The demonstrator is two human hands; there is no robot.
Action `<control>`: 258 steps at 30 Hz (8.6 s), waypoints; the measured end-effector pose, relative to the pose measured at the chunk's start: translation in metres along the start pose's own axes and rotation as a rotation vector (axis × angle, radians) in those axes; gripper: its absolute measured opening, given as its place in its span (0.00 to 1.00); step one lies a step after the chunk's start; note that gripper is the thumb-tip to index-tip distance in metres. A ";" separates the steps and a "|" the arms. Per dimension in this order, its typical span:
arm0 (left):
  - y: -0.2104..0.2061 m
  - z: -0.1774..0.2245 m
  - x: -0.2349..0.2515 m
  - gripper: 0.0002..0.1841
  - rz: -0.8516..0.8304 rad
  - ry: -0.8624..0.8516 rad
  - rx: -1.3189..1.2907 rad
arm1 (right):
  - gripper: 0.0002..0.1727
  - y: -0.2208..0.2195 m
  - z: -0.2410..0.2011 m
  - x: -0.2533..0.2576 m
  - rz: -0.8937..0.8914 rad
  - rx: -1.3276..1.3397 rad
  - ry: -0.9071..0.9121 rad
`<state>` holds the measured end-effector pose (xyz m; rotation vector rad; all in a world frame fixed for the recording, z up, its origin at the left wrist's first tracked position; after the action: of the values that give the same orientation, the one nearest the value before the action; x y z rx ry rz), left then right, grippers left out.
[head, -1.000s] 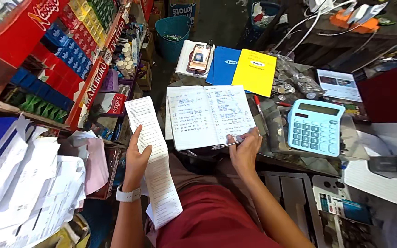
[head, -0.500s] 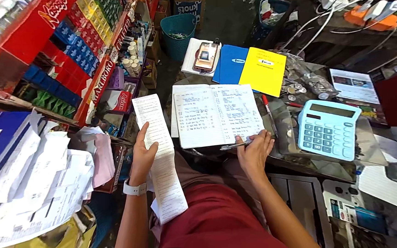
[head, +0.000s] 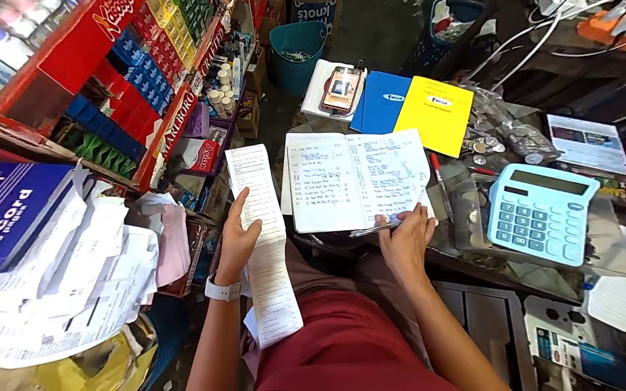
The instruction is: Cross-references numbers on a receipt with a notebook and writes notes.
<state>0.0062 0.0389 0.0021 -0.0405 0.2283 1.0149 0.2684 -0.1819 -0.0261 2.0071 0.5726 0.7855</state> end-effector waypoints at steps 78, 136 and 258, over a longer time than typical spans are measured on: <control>-0.013 0.008 0.003 0.53 -0.061 -0.025 -0.181 | 0.20 0.062 0.011 0.024 0.296 0.131 0.121; -0.006 0.013 0.008 0.55 -0.027 -0.029 -0.195 | 0.19 0.051 0.037 0.011 0.130 0.008 0.035; 0.009 0.003 0.056 0.37 0.054 0.065 -0.108 | 0.37 0.036 0.016 0.066 -0.191 0.132 0.024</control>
<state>0.0270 0.0907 -0.0060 -0.1664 0.2344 1.0797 0.3288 -0.1662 0.0184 2.0280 0.8350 0.6713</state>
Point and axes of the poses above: each hand's wrist, its own x-axis towards the middle knuckle, its own y-axis out of the back of the hand, z = x × y, the point moved 4 cm from there along x, towards the middle knuckle, and after that the axes turned 9 degrees about y, right-handed, at the moved point
